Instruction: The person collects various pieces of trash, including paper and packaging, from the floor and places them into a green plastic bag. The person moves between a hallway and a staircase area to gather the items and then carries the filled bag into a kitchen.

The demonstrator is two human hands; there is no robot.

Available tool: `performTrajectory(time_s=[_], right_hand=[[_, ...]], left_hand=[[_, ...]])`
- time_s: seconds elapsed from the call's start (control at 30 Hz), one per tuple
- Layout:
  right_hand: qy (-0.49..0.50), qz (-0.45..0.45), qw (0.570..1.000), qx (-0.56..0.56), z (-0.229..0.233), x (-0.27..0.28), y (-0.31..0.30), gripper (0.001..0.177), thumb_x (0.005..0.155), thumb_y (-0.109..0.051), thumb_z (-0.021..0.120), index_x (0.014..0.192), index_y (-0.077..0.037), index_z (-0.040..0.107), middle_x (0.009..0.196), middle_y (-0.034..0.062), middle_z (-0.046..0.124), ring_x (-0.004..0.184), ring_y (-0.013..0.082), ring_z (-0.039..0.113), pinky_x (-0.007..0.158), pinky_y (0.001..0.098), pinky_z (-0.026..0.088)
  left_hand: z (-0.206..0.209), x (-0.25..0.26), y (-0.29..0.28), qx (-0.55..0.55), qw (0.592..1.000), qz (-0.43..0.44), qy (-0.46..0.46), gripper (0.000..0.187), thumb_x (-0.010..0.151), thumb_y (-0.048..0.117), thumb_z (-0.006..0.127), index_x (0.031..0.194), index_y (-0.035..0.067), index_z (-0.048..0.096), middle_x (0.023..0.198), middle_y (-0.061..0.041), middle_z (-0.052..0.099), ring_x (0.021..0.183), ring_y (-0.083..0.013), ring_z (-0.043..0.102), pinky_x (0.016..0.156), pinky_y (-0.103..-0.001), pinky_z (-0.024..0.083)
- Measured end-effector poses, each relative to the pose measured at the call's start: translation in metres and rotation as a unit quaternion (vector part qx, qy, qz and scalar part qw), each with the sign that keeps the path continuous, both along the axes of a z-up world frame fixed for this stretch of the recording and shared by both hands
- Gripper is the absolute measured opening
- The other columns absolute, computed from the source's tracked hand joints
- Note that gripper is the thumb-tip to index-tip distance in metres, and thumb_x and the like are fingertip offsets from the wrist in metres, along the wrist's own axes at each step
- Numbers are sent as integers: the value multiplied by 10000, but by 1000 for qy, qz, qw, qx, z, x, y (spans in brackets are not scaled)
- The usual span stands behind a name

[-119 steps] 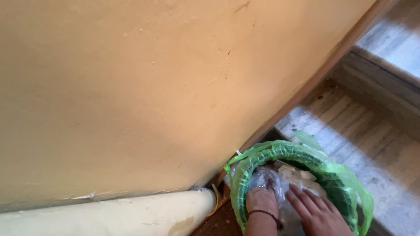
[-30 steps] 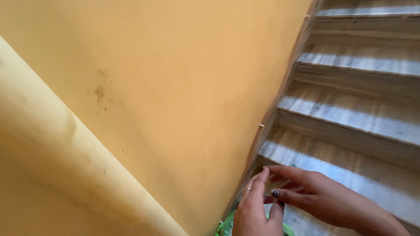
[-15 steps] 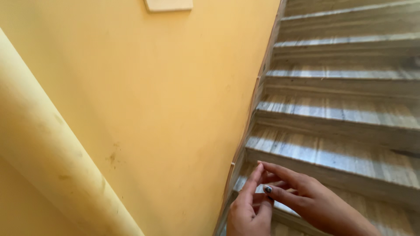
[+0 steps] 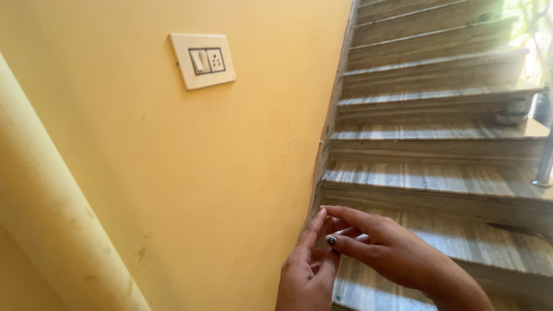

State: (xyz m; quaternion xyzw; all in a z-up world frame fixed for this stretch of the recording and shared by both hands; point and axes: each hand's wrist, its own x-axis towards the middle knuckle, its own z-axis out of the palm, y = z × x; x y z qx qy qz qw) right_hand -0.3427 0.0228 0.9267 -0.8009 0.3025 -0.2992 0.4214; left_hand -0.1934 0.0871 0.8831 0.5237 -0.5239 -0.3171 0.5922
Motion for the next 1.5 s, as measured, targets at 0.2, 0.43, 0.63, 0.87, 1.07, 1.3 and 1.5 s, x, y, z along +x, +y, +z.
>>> performTrajectory(time_s=[0.2,0.43,0.63,0.87,1.07,1.3,1.5], right_hand=[[-57,15,998,3,15,-29,-2,569,899,-240,631,1456,-134,574,1220,46,787,1037,165,801,888,317,645],[-30,-26,998,-56,21,-67,14,534,957,-285,649,1458,-110,585,1113,70,805,991,175,783,873,310,645],[5,-172,979,-106,35,-102,48,605,905,-298,657,1480,-134,564,1110,34,823,998,160,791,906,320,628],[59,-264,961,-60,49,-107,94,608,892,-325,621,1472,-157,556,1099,40,820,1008,159,783,930,310,611],[71,-348,934,-22,33,-133,141,646,929,-388,647,1519,-169,504,1188,31,788,1069,175,733,942,332,597],[75,-450,890,-4,18,-203,211,609,979,-384,629,1512,-120,496,1208,47,765,1113,184,713,963,351,584],[42,-534,844,-43,19,-267,289,568,980,-315,654,1487,-87,537,1209,67,767,1099,195,729,949,353,601]], left_hand=[[17,-25,-7,-31,999,-26,-15,692,895,56,616,1550,245,498,1347,50,715,948,-87,719,827,-258,604],[17,-49,-18,-62,990,-124,19,719,887,50,627,1564,238,476,1364,31,714,1007,-104,751,803,-260,605],[14,-78,-39,-110,958,-262,45,701,912,65,626,1576,199,448,1432,-36,658,1079,-144,759,819,-275,608],[11,-97,-28,-78,943,-320,55,741,873,92,638,1572,252,452,1444,-27,682,1024,-164,759,829,-292,606],[3,-131,-10,-49,926,-375,15,682,891,160,660,1549,259,511,1362,-26,695,1075,-150,785,883,-300,613],[-7,-226,26,-4,861,-509,9,689,896,141,621,1556,278,477,1452,8,675,1095,-129,765,879,-285,613],[-8,-320,80,-18,799,-601,19,693,898,84,586,1561,248,474,1407,-8,683,1080,-123,764,826,-275,605]])
